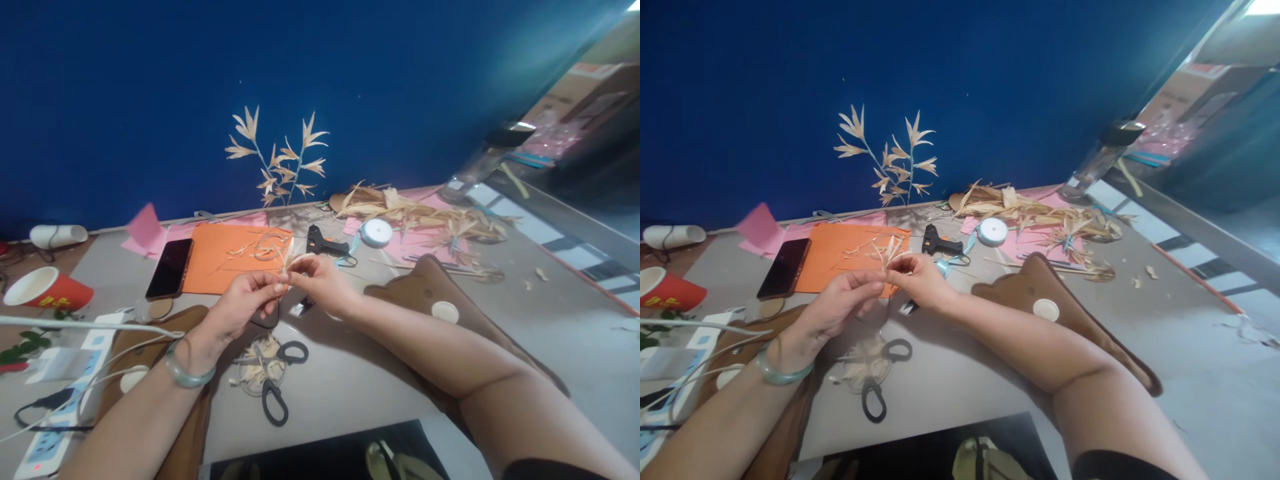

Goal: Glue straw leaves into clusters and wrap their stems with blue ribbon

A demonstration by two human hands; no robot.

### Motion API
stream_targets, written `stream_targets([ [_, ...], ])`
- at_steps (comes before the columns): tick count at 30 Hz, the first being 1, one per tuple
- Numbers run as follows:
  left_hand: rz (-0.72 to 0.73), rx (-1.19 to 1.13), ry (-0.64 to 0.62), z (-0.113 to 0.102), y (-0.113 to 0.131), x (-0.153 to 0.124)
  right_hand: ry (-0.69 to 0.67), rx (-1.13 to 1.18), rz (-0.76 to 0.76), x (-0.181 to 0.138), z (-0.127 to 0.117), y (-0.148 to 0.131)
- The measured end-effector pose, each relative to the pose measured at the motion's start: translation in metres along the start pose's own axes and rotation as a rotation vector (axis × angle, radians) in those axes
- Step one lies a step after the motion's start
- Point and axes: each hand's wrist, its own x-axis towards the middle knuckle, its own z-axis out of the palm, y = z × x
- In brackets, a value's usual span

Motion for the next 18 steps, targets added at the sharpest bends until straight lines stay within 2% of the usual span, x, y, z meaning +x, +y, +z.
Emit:
stream_targets([
  [6,0.018,-0.024,0.032,0.0017,-0.0002,-0.0003,0.013,0.027,-0.014,0.0007,-0.0003,0.0036],
  [9,-0.030,-0.047,0.026,0.0006,-0.0005,0.0006,-0.002,0.079,0.019,0.0013,-0.0005,0.0064],
  [13,-0.094,-0.068,-0.052,-0.0017,-0.0004,0.0007,-0.010,0.106,0.055,0.0007,-0.0001,0.0060],
  [18,-0.101,-0.061,-0.151,-0.0040,-0.0009,0.0004,-0.023,0.128,0.082,-0.0014,0.0007,0.0007],
])
